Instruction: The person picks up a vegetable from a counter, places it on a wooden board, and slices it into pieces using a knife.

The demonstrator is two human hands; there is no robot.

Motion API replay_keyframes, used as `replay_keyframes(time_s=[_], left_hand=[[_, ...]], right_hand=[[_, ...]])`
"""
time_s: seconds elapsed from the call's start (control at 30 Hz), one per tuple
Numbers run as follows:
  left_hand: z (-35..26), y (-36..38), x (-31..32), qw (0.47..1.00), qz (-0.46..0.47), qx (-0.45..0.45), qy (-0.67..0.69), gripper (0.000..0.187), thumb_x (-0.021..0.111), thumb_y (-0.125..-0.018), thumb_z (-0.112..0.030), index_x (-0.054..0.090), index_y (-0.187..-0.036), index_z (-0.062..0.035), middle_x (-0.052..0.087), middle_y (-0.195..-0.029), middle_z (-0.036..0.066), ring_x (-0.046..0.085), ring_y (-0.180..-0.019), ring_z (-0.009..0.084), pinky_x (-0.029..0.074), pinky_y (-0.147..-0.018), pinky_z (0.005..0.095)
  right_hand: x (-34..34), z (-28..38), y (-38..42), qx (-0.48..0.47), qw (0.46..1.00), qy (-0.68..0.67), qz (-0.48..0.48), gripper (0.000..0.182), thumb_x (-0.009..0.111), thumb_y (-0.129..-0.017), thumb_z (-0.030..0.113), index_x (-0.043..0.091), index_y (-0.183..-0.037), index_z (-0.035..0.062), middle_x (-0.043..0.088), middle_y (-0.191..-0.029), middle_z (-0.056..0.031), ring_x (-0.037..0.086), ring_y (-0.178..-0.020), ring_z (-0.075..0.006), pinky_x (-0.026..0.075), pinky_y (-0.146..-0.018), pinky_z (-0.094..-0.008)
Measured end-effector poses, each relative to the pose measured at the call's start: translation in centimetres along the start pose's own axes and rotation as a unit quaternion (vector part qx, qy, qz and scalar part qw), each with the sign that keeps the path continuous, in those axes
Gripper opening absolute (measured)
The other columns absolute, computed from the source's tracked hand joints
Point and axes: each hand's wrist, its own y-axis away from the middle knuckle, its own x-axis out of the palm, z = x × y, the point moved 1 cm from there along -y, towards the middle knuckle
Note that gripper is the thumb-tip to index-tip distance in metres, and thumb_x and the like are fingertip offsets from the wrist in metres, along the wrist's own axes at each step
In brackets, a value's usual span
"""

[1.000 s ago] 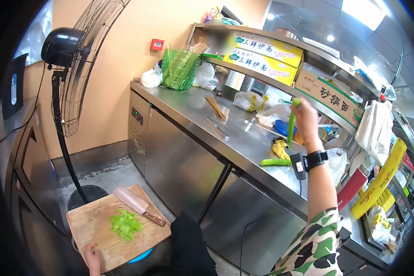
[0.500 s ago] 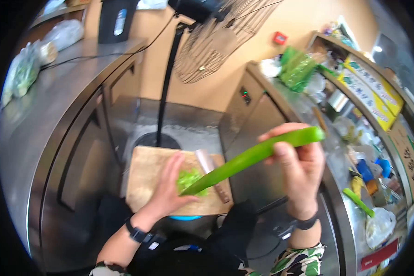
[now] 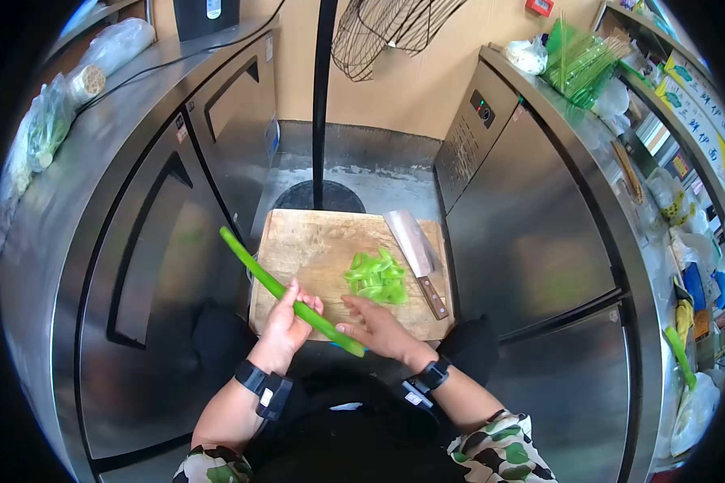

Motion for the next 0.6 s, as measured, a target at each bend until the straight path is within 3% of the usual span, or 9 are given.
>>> replay_keyframes(time_s=[0.07, 0.17, 0.2, 0.23, 0.3, 0.33, 0.43, 0.53, 0.6], left_hand=[[1.4, -0.6, -1.9, 0.999, -0.015, -0.03, 0.004, 0.017, 0.067, -0.095, -0.021, 0.053, -0.087, -0.0141, 0.052, -0.071, 0.001, 0.054, -0.07, 0.0147, 0.052, -0.079, 0.0365], [2.6, 0.0, -0.2, 0.996, -0.064, 0.004, -0.062, 0.013, 0.069, -0.093, -0.017, 0.056, -0.091, -0.0151, 0.054, -0.075, 0.001, 0.055, -0.072, 0.015, 0.052, -0.077, 0.0359], [2.6, -0.5, -0.5, 0.994, -0.061, 0.024, -0.086, 0.015, 0.069, -0.092, -0.01, 0.056, -0.098, -0.0155, 0.056, -0.081, 0.0, 0.055, -0.073, 0.0153, 0.053, -0.076, 0.0348], [2.4, -1.3, -1.0, 0.99, -0.075, 0.045, -0.107, 0.016, 0.068, -0.092, -0.009, 0.056, -0.099, -0.0155, 0.056, -0.082, 0.0, 0.055, -0.074, 0.0152, 0.053, -0.075, 0.0342], [1.6, -2.8, -2.5, 0.979, -0.103, 0.083, -0.153, 0.018, 0.067, -0.093, -0.006, 0.055, -0.101, -0.0155, 0.056, -0.085, 0.0, 0.055, -0.074, 0.0149, 0.053, -0.075, 0.033], [1.1, -3.5, -3.1, 0.975, -0.108, 0.091, -0.174, 0.022, 0.064, -0.093, -0.002, 0.052, -0.106, -0.0153, 0.055, -0.088, 0.001, 0.055, -0.076, 0.0151, 0.053, -0.075, 0.032], [0.5, -4.9, -3.9, 0.96, -0.163, 0.1, -0.207, 0.026, 0.06, -0.094, 0.001, 0.048, -0.112, -0.0146, 0.053, -0.093, 0.003, 0.055, -0.079, 0.0152, 0.053, -0.075, 0.0318], [0.2, -6.3, -4.4, 0.955, -0.16, 0.118, -0.222, 0.029, 0.056, -0.095, 0.003, 0.044, -0.116, -0.0138, 0.051, -0.097, 0.005, 0.055, -0.081, 0.0156, 0.053, -0.076, 0.0317], [0.0, -7.3, -5.2, 0.951, -0.142, 0.132, -0.243, 0.039, 0.054, -0.096, 0.004, 0.041, -0.127, -0.0159, 0.05, -0.098, 0.005, 0.054, -0.082, 0.0155, 0.053, -0.078, 0.0311]], right_hand=[[1.1, -0.2, 0.2, 0.139, 0.957, -0.228, 0.112, 0.044, 0.064, -0.096, 0.026, 0.052, -0.132, 0.0035, 0.068, -0.104, -0.0142, 0.066, -0.093, -0.024, 0.052, -0.085, -0.0354], [2.3, -0.4, 1.1, 0.227, 0.903, -0.324, 0.166, 0.048, 0.06, -0.1, 0.029, 0.046, -0.139, 0.0055, 0.067, -0.113, -0.0151, 0.066, -0.097, -0.0217, 0.052, -0.087, -0.0337], [4.0, -2.8, 1.6, 0.107, 0.944, -0.305, 0.069, 0.043, 0.061, -0.098, 0.025, 0.051, -0.135, 0.0072, 0.064, -0.119, -0.0142, 0.064, -0.103, -0.0241, 0.051, -0.09, -0.0361], [3.5, -3.6, 1.4, 0.088, 0.983, -0.159, 0.028, 0.042, 0.063, -0.096, 0.023, 0.053, -0.133, 0.0081, 0.061, -0.124, -0.0142, 0.061, -0.109, -0.0258, 0.049, -0.093, -0.0375], [2.0, -5.0, 1.3, 0.049, 0.988, 0.137, -0.056, 0.04, 0.066, -0.091, 0.019, 0.057, -0.129, 0.0098, 0.056, -0.134, -0.0142, 0.056, -0.12, -0.0292, 0.045, -0.1, -0.0401], [1.2, -4.9, 0.6, 0.049, 0.982, 0.181, -0.033, 0.038, 0.066, -0.086, 0.019, 0.062, -0.124, 0.0131, 0.046, -0.146, -0.0141, 0.042, -0.135, -0.0334, 0.035, -0.111, -0.0472], [2.5, -8.7, -0.9, -0.051, 0.943, 0.328, -0.022, 0.038, 0.061, -0.087, 0.024, 0.063, -0.124, 0.0158, 0.047, -0.147, -0.0119, 0.039, -0.139, -0.0296, 0.027, -0.114, -0.0537], [3.3, -11.3, -2.2, -0.086, 0.942, 0.323, -0.015, 0.038, 0.058, -0.086, 0.026, 0.064, -0.123, 0.0177, 0.048, -0.146, -0.0091, 0.039, -0.139, -0.0288, 0.024, -0.115, -0.0575], [3.4, -12.2, -2.9, -0.098, 0.941, 0.324, -0.019, 0.038, 0.06, -0.085, 0.026, 0.063, -0.122, 0.0177, 0.048, -0.146, -0.0083, 0.039, -0.139, -0.029, 0.024, -0.115, -0.0589]])
